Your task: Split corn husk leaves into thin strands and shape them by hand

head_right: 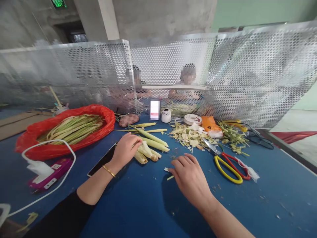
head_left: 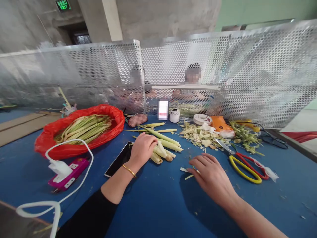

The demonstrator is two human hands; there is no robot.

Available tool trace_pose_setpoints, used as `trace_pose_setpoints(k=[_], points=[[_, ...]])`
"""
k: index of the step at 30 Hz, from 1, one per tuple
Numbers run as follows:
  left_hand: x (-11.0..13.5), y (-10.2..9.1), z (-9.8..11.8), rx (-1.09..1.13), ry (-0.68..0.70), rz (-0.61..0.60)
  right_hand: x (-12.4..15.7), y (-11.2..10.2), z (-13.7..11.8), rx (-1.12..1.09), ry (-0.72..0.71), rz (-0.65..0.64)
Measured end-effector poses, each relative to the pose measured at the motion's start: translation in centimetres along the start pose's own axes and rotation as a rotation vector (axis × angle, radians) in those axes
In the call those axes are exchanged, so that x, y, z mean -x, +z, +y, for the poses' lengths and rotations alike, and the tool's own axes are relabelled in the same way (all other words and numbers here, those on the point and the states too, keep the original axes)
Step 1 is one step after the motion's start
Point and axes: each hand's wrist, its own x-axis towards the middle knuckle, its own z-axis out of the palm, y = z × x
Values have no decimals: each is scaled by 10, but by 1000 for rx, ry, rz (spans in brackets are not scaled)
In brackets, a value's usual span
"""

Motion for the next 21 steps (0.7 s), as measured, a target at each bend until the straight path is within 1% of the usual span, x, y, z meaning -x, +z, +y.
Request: trace_pose_setpoints(k=[4, 6, 8, 10, 12, 13, 14, 15, 17, 18, 19, 20, 21], points=[[3, -3, 10, 83, 62, 70, -10, -1, -8, -124, 61, 72], [4, -3, 14, 132, 108, 92, -23, 1, -15, -201, 113, 46], [5, -3, 17, 165, 140, 95, -39, 7, -22, -372, 230, -31], [6, -2, 19, 180, 151, 81, -56, 18, -29, -722, 465, -72], [7, -2, 19, 178, 164, 70, -70, 31, -34, -847, 526, -100], [7, -2, 19, 172, 167, 89, -76, 36, -35, -895, 558, -102], [7, -3, 19, 165, 157, 137, -80, 40, -36, -937, 589, -96], [8, -4, 20, 159, 127, 213, -83, 43, -36, -974, 620, -85], [10, -5, 21, 158, 19, 394, -88, 43, -36, -1045, 682, -57], [11, -5, 21, 163, -33, 456, -90, 42, -36, -1078, 708, -44], [12, -5, 22, 170, -63, 474, -92, 40, -35, -1110, 730, -34], [13, -4, 23, 176, -63, 442, -94, 38, -35, -1141, 750, -27], [14, -2, 24, 181, -43, 374, -96, 36, -35, -1171, 766, -19]])
